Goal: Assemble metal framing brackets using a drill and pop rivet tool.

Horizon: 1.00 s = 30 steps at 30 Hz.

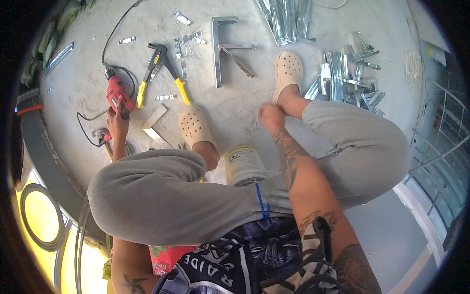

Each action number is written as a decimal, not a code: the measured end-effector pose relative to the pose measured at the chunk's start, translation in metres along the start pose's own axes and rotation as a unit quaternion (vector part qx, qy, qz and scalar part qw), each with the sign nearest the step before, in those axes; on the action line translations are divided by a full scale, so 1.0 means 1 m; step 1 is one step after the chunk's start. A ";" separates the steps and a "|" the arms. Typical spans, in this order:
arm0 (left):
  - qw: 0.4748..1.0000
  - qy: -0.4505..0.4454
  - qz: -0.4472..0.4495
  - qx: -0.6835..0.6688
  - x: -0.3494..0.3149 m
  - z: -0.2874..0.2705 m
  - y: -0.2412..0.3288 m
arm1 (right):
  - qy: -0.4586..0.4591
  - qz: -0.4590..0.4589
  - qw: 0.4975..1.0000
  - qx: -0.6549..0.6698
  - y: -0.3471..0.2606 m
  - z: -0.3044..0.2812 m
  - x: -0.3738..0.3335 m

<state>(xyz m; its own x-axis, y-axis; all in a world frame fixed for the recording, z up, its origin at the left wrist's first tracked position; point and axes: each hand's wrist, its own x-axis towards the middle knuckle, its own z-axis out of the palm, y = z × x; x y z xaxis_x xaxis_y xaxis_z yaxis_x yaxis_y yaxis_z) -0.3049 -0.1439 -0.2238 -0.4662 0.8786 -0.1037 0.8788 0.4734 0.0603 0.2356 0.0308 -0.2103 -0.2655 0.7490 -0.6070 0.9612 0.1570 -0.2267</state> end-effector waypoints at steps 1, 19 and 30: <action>1.000 -0.002 -0.007 0.000 -0.005 0.001 -0.005 | -0.005 -0.005 1.000 -0.004 -0.006 0.005 -0.008; 0.998 -0.015 -0.012 0.064 0.051 0.024 0.069 | -0.106 0.037 0.929 0.353 -0.063 0.010 0.023; 0.990 -0.012 0.016 -0.140 0.048 -0.116 0.135 | 0.005 -0.154 0.811 0.565 -0.199 -0.163 0.058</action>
<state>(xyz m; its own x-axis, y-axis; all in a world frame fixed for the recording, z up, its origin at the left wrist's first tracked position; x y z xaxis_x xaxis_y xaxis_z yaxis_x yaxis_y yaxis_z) -0.2199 -0.0308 -0.1057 -0.4331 0.8931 -0.1213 0.8289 0.4475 0.3356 0.0416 0.1474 -0.0764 -0.4735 0.7924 -0.3845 0.1667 -0.3481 -0.9225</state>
